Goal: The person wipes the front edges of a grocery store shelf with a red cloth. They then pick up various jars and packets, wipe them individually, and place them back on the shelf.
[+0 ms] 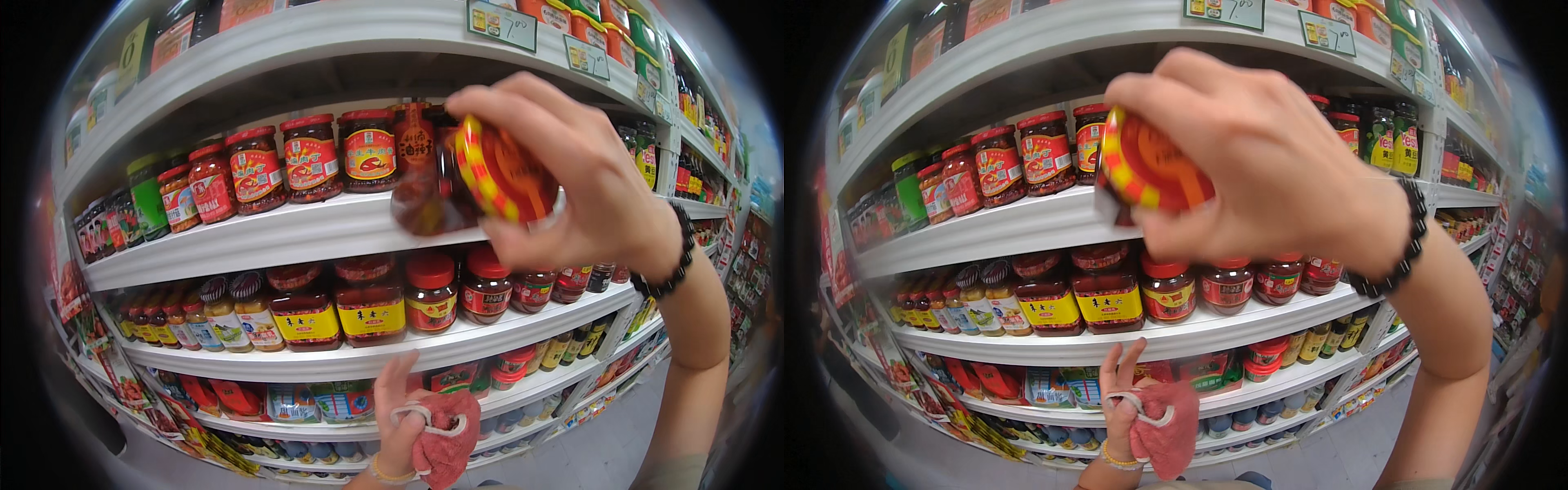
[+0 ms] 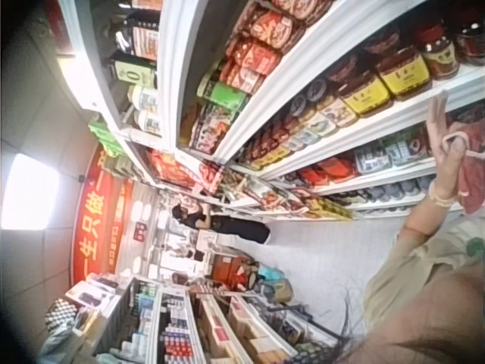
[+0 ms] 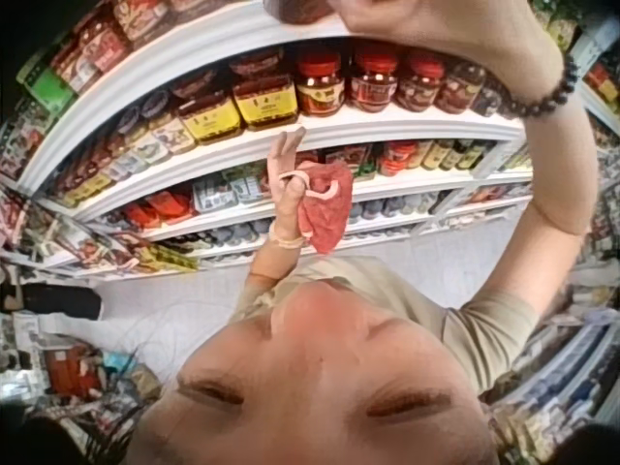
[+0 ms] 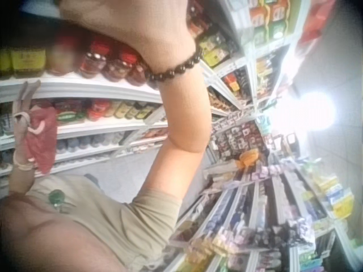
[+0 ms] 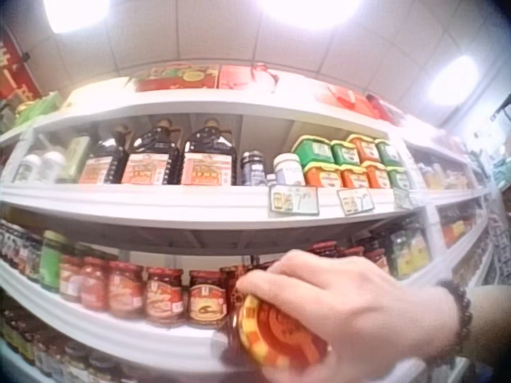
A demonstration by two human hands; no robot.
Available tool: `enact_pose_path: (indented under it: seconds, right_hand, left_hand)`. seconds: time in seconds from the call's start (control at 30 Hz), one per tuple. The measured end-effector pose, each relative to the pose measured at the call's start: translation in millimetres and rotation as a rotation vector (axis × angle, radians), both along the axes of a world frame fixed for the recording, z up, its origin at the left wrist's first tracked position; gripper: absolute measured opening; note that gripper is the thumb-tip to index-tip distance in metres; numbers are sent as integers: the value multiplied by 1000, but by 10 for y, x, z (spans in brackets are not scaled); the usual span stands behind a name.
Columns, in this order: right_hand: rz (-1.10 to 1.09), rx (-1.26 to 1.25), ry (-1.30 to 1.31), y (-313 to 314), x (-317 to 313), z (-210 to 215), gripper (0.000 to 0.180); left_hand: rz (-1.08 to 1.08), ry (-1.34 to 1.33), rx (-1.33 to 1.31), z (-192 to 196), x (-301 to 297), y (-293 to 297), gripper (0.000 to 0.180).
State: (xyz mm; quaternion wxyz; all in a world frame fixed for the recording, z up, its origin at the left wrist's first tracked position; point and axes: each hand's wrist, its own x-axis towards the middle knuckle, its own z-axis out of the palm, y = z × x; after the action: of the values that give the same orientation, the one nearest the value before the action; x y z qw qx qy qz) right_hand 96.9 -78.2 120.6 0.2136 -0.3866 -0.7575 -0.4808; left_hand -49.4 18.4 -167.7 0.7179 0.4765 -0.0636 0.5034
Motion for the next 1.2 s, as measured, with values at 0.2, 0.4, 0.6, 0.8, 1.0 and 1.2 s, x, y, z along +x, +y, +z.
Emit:
enact_pose_path:
  seconds: [0.2,0.4,0.6,0.8,1.0,1.2]
  right_hand:
    - [-222,175,-93,450,221,239,55]
    - [-463,77,43,774,309,285,54]
    - [-595,-15,7,946,314,357,56]
    - [-615,-128,85,1110,399,482,52]
    - [-583,-221,168,1237,466,571,54]
    - [-676,-329,264,1256,418,640,51]
  left_hand:
    - [52,53,-72,-142,8,-45,76]
    - [10,88,-75,-200,-31,-60,74]
    - [25,181,-57,-291,-61,-5,66]
    - [38,175,-84,-349,-39,59,59]
    - [77,205,-56,-446,-2,149,57]
    - [56,202,-66,-535,51,222,53]
